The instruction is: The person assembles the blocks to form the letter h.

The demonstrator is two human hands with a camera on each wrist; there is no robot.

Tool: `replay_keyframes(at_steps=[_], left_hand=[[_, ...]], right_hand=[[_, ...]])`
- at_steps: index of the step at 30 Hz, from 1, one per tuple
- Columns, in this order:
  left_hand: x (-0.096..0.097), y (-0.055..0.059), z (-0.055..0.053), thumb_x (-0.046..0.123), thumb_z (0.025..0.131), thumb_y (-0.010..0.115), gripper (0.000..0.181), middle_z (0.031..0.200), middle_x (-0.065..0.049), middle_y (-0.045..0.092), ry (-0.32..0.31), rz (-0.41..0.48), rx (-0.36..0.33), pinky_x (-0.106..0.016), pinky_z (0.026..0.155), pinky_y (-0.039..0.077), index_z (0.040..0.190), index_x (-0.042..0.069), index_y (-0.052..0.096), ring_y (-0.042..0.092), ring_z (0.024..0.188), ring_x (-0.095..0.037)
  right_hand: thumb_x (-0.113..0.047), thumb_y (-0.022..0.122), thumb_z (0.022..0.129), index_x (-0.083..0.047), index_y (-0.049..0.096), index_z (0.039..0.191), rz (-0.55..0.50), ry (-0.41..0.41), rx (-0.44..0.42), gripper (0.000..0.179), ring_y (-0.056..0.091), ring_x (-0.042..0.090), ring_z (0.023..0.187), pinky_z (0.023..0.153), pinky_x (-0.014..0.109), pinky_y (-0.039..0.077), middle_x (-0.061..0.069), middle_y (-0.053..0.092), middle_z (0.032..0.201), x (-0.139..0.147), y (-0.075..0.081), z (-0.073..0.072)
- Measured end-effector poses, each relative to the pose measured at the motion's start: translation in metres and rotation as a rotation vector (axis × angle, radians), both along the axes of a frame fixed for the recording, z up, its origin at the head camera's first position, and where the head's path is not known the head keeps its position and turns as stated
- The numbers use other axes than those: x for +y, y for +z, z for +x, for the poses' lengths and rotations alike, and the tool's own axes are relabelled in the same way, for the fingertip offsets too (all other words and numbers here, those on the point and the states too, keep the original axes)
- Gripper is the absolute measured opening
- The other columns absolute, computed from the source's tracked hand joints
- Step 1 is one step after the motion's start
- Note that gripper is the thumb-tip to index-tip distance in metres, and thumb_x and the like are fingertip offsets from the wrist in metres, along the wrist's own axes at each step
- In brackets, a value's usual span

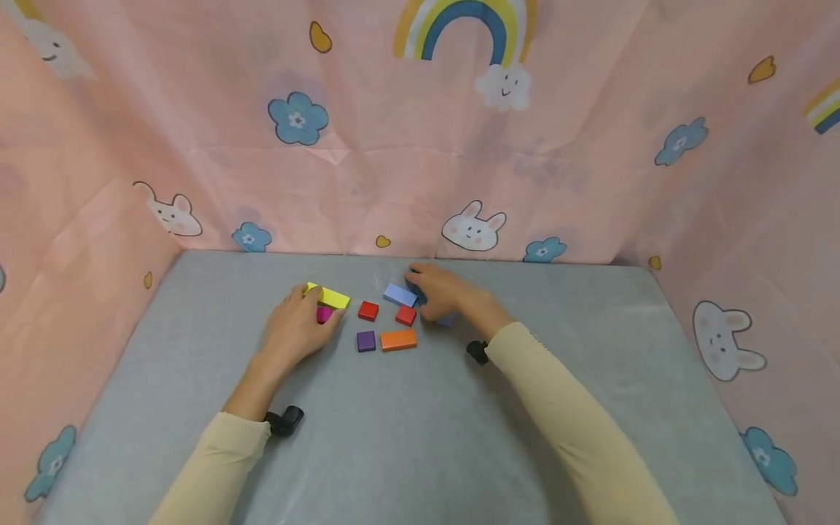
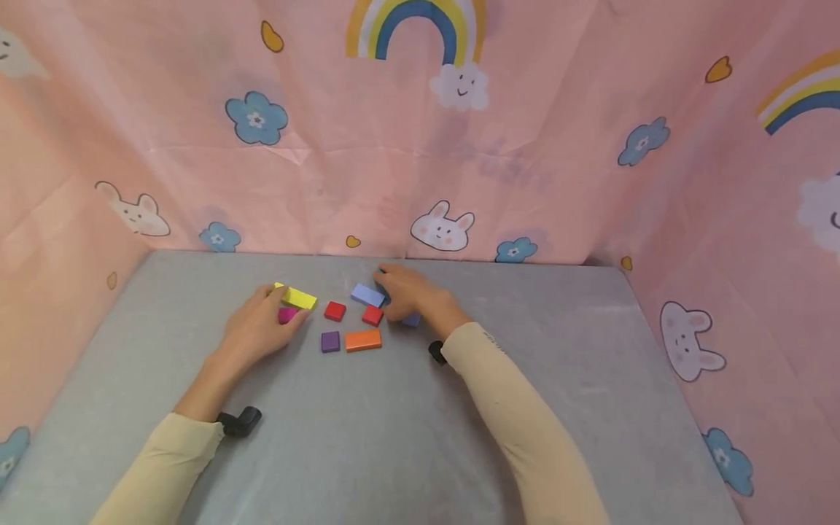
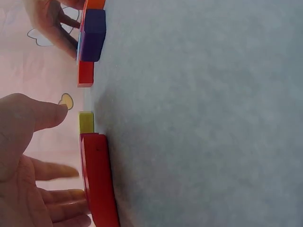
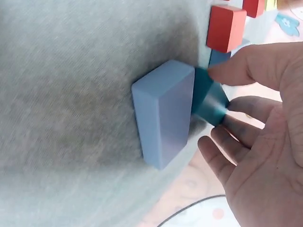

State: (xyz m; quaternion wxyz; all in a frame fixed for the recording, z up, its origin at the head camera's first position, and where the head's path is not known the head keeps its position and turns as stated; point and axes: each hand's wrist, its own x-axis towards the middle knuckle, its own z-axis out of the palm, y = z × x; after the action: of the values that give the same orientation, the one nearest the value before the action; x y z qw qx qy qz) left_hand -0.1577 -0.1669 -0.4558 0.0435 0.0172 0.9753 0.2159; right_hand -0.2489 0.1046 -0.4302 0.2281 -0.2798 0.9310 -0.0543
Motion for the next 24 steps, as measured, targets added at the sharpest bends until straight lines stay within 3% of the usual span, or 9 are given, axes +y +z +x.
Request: replay_keyframes(at_steps=[5, 10, 17, 24], left_hand=[[0.002, -0.003, -0.003, 0.041, 0.1, 0.067, 0.079, 0.156, -0.036, 0.042, 0.004, 0.003, -0.006, -0.06, 0.107, 0.055, 0.15, -0.015, 0.044, 0.056, 0.125, -0.048], [0.003, -0.004, -0.007, 0.043, 0.099, 0.069, 0.084, 0.15, -0.036, 0.048, -0.003, -0.007, 0.012, -0.06, 0.11, 0.053, 0.148, -0.019, 0.042, 0.058, 0.123, -0.048], [0.003, -0.006, -0.01, 0.043, 0.097, 0.073, 0.078, 0.14, -0.033, 0.057, -0.002, -0.03, 0.05, -0.056, 0.102, 0.057, 0.141, -0.017, 0.05, 0.062, 0.113, -0.044], [0.003, -0.008, -0.014, 0.049, 0.091, 0.078, 0.071, 0.104, -0.022, 0.066, -0.035, -0.1, 0.116, -0.044, 0.075, 0.059, 0.122, -0.013, 0.063, 0.063, 0.085, -0.033]], right_hand=[[-0.021, 0.072, 0.095, -0.007, 0.04, 0.163, 0.015, 0.022, 0.021, 0.077, 0.034, 0.035, 0.16, 0.135, 0.049, 0.031, 0.016, 0.033, 0.173, 0.009, 0.005, 0.001], [-0.029, 0.078, 0.095, -0.007, 0.042, 0.162, 0.0, 0.011, 0.04, 0.079, 0.04, 0.034, 0.154, 0.133, 0.048, 0.035, 0.016, 0.038, 0.169, 0.017, 0.002, 0.004], [-0.039, 0.078, 0.096, -0.001, 0.044, 0.16, -0.061, 0.006, 0.055, 0.082, 0.044, 0.034, 0.151, 0.132, 0.048, 0.037, 0.019, 0.041, 0.167, 0.025, -0.002, 0.007], [-0.041, 0.079, 0.095, 0.0, 0.045, 0.159, -0.1, -0.054, 0.062, 0.083, 0.042, 0.035, 0.155, 0.132, 0.049, 0.035, 0.018, 0.041, 0.168, 0.027, -0.003, 0.011]])
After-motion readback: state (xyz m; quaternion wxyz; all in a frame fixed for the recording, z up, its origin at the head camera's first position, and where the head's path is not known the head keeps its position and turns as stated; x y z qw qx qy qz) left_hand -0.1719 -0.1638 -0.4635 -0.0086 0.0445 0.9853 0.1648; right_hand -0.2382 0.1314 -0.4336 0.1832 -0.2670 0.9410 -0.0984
